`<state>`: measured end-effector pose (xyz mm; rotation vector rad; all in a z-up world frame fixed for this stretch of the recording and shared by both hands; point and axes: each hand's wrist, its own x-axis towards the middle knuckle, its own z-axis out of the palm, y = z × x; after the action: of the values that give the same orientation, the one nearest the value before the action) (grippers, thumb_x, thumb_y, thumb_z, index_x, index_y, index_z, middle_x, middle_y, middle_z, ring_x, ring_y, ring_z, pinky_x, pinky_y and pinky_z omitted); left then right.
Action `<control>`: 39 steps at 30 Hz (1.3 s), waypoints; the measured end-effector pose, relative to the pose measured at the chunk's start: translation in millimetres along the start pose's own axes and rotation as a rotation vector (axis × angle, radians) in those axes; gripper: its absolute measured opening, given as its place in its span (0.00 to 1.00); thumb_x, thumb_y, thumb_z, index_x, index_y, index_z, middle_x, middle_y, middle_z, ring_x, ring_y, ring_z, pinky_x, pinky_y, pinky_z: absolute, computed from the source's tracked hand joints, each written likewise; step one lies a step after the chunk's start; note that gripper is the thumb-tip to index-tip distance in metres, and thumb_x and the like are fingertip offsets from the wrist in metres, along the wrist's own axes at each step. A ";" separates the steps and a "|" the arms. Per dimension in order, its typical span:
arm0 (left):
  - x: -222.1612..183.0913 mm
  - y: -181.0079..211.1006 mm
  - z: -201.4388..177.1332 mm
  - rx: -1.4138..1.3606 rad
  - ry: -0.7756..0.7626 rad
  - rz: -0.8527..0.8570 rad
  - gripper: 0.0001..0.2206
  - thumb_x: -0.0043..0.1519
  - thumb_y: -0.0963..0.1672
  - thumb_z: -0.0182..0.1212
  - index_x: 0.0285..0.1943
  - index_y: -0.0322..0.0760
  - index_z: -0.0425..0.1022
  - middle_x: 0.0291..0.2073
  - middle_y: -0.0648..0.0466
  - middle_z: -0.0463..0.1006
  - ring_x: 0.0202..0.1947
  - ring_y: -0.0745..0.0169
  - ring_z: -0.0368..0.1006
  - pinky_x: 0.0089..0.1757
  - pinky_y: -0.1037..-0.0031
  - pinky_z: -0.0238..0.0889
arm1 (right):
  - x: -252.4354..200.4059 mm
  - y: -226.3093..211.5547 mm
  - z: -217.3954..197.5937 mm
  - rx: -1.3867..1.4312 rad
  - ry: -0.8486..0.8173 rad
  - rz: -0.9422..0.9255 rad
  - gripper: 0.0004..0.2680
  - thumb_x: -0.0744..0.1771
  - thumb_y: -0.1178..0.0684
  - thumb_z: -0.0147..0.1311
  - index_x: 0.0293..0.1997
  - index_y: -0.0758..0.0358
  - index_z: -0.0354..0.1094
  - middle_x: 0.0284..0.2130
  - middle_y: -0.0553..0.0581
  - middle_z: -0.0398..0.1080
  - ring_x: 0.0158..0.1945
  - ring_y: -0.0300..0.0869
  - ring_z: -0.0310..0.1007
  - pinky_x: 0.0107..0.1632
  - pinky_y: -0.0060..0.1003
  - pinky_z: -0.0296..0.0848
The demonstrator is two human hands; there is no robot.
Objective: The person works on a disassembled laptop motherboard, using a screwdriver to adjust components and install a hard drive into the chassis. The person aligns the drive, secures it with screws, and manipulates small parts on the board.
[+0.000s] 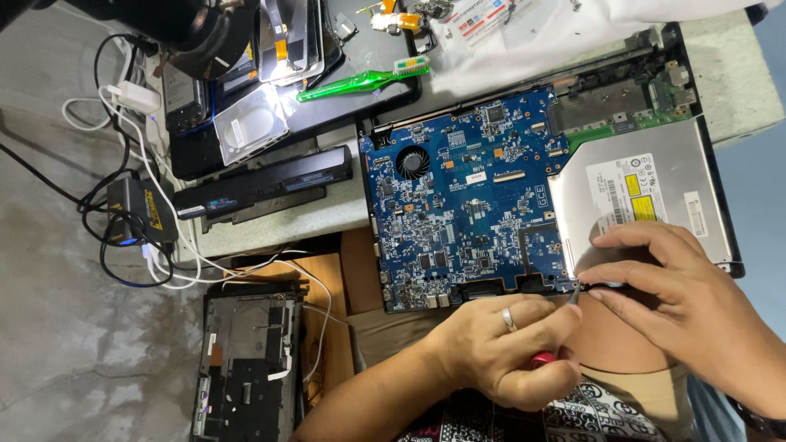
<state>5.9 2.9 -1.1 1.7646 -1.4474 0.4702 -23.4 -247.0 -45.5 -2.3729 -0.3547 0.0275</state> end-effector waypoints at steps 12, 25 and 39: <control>0.1 1.0 -4.8 0.089 -0.010 0.043 0.18 0.67 0.34 0.62 0.55 0.42 0.57 0.49 0.42 0.74 0.41 0.54 0.76 0.44 0.67 0.78 | 0.4 -0.7 2.1 0.031 0.011 0.002 0.10 0.60 0.52 0.62 0.45 0.50 0.79 0.55 0.49 0.69 0.62 0.45 0.66 0.60 0.39 0.68; 2.4 1.2 -4.1 0.165 -0.070 0.120 0.16 0.67 0.35 0.60 0.55 0.42 0.59 0.49 0.42 0.73 0.40 0.56 0.73 0.45 0.70 0.76 | -1.2 0.7 1.2 0.034 0.018 -0.006 0.11 0.60 0.53 0.61 0.45 0.49 0.78 0.55 0.49 0.69 0.62 0.45 0.66 0.60 0.40 0.68; 0.5 -1.7 -0.5 0.013 -0.041 -0.020 0.12 0.64 0.36 0.61 0.49 0.39 0.62 0.45 0.43 0.74 0.36 0.54 0.74 0.40 0.68 0.74 | 0.3 -0.7 -0.1 0.005 0.005 0.001 0.10 0.60 0.53 0.61 0.44 0.51 0.78 0.55 0.49 0.69 0.62 0.46 0.66 0.60 0.40 0.68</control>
<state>7.7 3.0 -1.0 1.8068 -1.4572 0.4359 -23.3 -246.5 -45.0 -2.3681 -0.3506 0.0228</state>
